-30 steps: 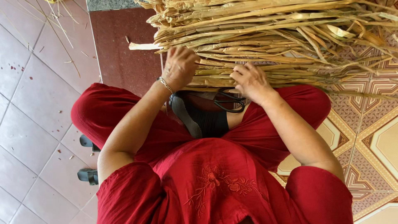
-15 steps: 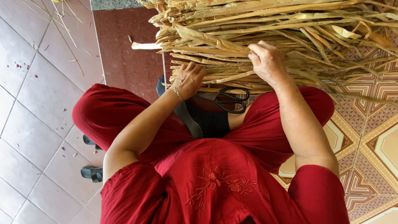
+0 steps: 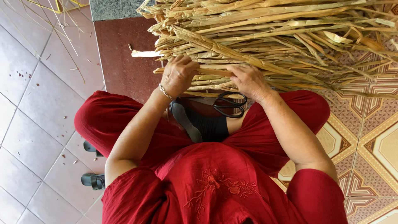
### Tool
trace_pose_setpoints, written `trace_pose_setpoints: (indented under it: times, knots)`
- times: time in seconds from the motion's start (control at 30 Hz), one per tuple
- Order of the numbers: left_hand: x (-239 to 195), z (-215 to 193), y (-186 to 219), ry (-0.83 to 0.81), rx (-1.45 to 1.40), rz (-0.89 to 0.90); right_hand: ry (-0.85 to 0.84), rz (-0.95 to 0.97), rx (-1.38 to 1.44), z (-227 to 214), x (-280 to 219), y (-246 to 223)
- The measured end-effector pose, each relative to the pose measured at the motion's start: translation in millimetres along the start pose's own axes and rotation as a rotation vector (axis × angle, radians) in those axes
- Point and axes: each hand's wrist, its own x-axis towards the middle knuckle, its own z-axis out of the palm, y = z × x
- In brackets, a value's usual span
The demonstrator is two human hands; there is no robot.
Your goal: The person sits on the floor and processes a large pile of dried plant stalks. They repeatedly pick up individual stalks, strip off the outer layers by hand, and place the processed pieces aside.
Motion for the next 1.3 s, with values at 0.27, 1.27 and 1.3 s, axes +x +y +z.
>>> trace_pose_setpoints:
  times: [0.27,1.27,1.3]
  knots:
    - [2,-67,29,0.154,-0.012,0.097,0.092,-0.019,0.205,-15,18,-14]
    - [19,-44,33,0.394,0.061,0.226,0.113,0.069,0.486,-33,32,-39]
    - [18,-45,32,0.43,0.191,0.285,0.12,0.062,0.486,-33,33,-40]
